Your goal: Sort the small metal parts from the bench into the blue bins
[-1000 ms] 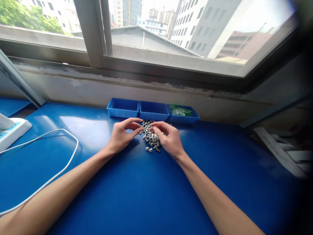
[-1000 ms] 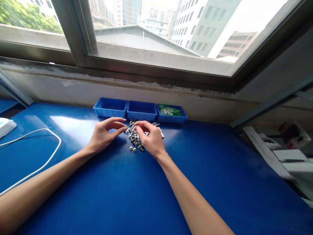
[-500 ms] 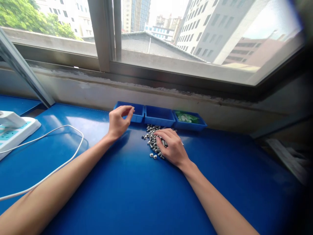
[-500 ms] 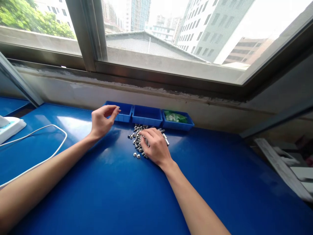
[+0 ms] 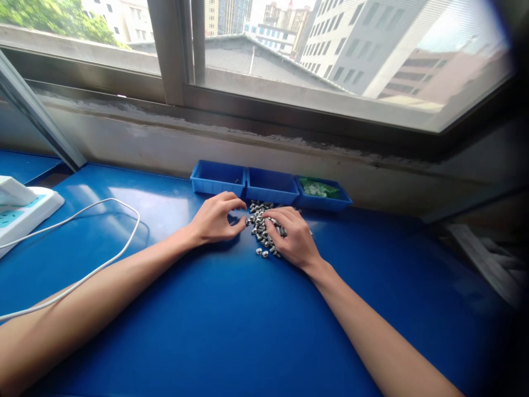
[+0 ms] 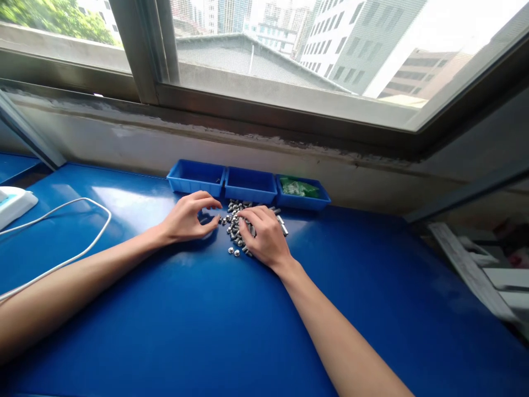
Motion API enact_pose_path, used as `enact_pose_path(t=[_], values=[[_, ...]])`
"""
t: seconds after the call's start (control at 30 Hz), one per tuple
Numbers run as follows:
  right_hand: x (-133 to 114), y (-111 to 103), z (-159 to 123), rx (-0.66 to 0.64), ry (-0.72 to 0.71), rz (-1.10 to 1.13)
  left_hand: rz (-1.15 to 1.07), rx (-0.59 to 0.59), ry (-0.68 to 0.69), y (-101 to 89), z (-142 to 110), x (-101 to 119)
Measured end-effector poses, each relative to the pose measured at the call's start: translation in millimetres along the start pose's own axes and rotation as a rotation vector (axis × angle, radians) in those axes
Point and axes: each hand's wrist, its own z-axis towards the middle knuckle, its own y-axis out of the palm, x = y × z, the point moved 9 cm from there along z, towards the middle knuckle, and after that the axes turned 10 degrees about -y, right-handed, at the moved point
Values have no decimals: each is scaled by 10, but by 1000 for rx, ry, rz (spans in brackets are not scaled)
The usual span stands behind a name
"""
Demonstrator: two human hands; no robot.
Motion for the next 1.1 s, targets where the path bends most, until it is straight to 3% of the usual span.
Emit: enact_pose_path(t=[0.2,0.4,0.63,0.83,0.93,1.1], values=[[8,-35,0,37,10,16,64,-93,23,120,-17,-3],[17,-37,-1,39,17,18,93,-68,45,86,-28,41],[27,-22,-7,23,27,27,85,-161,125,138,-47,139],[7,-8,-6,18,17,53,-6,-361,71,211,179,69],[6,-17,-8,26,15,59,28,-460,107,252,281,128],[20,-33,-9,31,20,65,-53,-486,60,250,288,86]])
